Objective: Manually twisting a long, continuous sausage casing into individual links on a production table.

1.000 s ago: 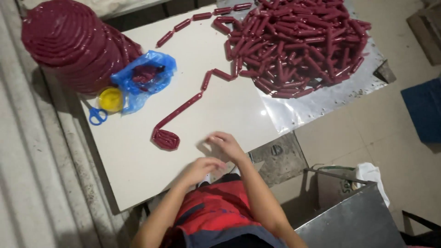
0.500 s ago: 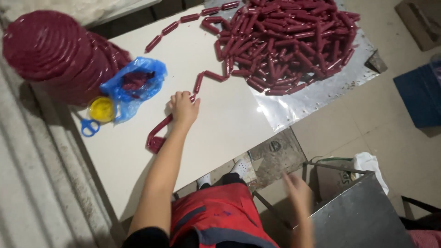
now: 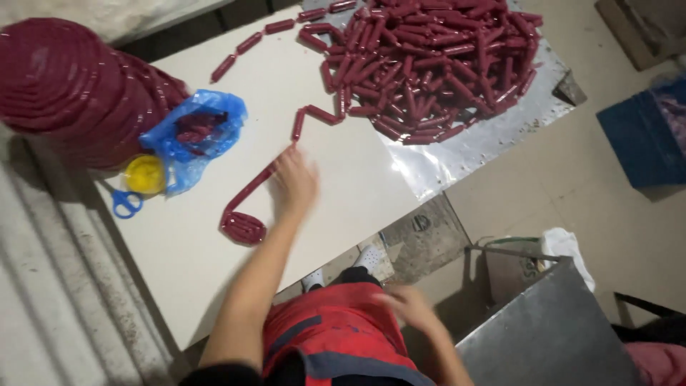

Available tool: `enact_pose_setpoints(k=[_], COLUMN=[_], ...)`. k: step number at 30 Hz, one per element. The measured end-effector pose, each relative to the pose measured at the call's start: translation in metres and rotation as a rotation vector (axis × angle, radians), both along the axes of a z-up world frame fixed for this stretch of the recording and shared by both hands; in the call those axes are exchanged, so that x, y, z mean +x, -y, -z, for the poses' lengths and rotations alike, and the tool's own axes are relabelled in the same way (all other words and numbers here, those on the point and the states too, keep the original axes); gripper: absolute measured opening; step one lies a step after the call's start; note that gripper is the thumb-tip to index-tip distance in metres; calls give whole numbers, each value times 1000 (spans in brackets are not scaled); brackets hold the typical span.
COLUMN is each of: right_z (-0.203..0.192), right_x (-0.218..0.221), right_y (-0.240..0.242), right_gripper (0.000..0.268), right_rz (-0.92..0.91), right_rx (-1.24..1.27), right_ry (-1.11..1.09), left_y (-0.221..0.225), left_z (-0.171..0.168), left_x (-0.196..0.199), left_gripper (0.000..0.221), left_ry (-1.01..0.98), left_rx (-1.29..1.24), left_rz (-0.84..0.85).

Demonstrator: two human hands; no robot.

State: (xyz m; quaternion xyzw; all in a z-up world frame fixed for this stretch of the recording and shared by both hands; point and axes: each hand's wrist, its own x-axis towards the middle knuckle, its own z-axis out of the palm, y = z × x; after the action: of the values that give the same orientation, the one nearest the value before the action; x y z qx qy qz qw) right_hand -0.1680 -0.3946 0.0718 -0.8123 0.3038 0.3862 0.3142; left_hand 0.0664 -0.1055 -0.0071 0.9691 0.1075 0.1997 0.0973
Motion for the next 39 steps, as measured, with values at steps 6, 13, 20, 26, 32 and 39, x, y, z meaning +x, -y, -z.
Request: enact_pose_setpoints(k=[6, 13, 20, 26, 32, 39], right_z=[61, 27, 16, 68, 85, -26], right_x=[146, 122, 62, -40, -19, 56], right_y=[-145, -206, -52, 102, 51, -186], right_gripper=[41, 23, 21, 19, 35, 36], right_rz=[-355, 20, 354, 654, -311, -1176], right_rx=[649, 1086, 611, 141, -447, 404], right_ry=[663, 307, 384, 594, 46, 896], left_y=[-37, -123, -89, -68, -112, -103], left_z=[-54, -50, -151, -199, -38, -25], left_x=[-171, -200, -136, -124, -128, -210], left_gripper=[16, 13, 9, 8, 12, 40], left_ry=[-756, -117, 285, 264, -306, -183], left_rx=[-715, -1438, -1359, -1293, -85, -415], left_rz=[491, 45, 412, 510, 195, 362])
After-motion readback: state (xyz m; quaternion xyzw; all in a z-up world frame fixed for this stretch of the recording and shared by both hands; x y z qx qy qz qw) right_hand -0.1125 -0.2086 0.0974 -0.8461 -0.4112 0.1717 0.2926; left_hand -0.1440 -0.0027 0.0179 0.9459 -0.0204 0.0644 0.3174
